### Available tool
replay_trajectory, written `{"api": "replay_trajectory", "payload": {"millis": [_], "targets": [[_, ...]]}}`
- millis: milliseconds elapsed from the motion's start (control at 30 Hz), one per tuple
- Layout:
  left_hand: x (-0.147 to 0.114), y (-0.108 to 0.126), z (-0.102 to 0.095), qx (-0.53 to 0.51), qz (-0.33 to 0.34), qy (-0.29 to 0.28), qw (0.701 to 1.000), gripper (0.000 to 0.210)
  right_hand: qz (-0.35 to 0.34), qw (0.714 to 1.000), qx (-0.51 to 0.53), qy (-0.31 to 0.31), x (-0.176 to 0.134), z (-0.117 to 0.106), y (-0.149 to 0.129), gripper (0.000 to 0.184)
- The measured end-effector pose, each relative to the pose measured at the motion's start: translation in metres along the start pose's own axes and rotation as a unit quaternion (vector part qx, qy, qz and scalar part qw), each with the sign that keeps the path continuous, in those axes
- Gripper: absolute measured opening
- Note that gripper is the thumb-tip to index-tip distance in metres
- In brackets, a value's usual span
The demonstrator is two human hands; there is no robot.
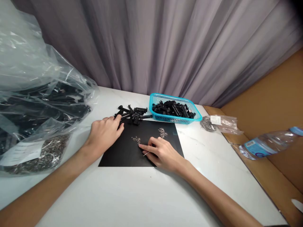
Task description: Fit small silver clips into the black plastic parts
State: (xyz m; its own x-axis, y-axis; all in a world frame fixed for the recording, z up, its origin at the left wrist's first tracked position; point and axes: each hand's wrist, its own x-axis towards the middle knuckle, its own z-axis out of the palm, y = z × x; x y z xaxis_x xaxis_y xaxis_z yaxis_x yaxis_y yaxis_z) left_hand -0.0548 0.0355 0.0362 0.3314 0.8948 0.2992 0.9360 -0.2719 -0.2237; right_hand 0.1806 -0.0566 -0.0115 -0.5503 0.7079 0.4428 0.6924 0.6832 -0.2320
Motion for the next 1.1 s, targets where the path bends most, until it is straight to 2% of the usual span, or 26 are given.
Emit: {"api": "replay_trajectory", "payload": {"millis": [100,267,433,600,733,800,900,1000,1100], "targets": [[-0.001,0.004,-0.002,-0.02,-0.01,-0.013,1.0,0.031,-0.009,1.0,0.0,-0.003,-0.001,0.001,0.003,0.032],[-0.002,0.009,-0.009,-0.046,-0.034,-0.047,0.997,0.025,0.015,0.999,0.021,0.024,0.0,0.003,0.006,0.016],[-0.005,0.016,-0.015,-0.059,-0.044,-0.056,0.996,0.027,0.041,0.997,0.044,0.043,-0.002,0.002,0.011,0.016],[-0.007,0.021,-0.015,-0.059,-0.045,-0.033,0.997,0.033,0.003,0.999,0.04,0.016,-0.007,-0.002,0.011,0.029],[-0.008,0.02,-0.013,-0.115,-0.029,0.024,0.993,0.038,-0.003,0.999,0.031,-0.004,-0.009,-0.001,0.009,0.031],[-0.01,0.021,-0.012,-0.206,0.006,0.057,0.977,0.039,0.0,0.999,0.03,0.01,-0.008,0.001,0.008,0.028],[-0.012,0.025,-0.01,-0.377,0.066,0.068,0.922,0.037,0.025,0.999,0.026,0.038,-0.006,0.002,0.008,0.03],[-0.013,0.031,-0.004,-0.497,0.083,0.035,0.863,0.036,0.047,0.996,0.052,0.052,-0.005,-0.002,0.011,0.026],[-0.013,0.035,0.002,-0.571,0.053,-0.017,0.819,0.038,0.038,0.995,0.089,0.035,-0.007,-0.008,0.015,0.024]]}}
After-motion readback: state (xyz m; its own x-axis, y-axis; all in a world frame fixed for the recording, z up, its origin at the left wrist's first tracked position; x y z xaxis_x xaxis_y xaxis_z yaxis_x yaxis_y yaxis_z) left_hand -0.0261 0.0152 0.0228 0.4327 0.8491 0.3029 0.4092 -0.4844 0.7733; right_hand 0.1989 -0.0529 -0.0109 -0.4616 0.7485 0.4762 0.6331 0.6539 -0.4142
